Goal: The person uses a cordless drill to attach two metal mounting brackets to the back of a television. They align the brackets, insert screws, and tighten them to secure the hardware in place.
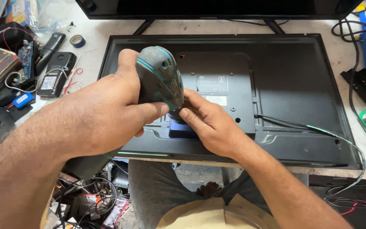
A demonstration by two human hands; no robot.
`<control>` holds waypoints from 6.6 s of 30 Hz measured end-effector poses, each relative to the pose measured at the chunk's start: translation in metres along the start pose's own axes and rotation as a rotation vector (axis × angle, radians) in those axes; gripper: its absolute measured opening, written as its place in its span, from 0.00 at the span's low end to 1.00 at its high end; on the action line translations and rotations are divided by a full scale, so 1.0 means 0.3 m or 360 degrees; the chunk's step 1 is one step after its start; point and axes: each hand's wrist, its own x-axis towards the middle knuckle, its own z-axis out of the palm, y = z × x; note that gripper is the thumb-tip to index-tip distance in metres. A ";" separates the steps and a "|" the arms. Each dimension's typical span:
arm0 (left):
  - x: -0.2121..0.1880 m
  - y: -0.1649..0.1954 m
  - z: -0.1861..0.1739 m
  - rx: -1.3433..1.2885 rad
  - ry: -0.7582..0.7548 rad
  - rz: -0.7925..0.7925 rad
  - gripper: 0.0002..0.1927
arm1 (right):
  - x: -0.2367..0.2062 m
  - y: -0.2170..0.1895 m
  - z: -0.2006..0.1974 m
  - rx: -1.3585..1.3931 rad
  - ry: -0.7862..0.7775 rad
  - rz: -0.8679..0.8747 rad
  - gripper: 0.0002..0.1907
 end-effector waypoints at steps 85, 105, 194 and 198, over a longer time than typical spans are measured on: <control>0.471 0.116 -0.114 -0.0304 0.0564 0.0310 0.52 | 0.427 0.210 -0.264 -0.0095 0.0183 -0.0300 0.24; 0.489 0.111 -0.111 -0.0352 0.0560 0.0354 0.51 | 0.434 0.245 -0.271 -0.0081 0.0158 -0.0296 0.23; 0.651 -0.275 0.718 -0.0288 0.0602 0.0996 0.40 | -0.629 0.083 -0.970 -0.2060 0.1092 0.1309 0.21; 0.717 -0.308 0.755 -0.0380 0.0535 0.0995 0.40 | -0.599 0.070 -0.972 -0.2141 0.1015 0.1175 0.21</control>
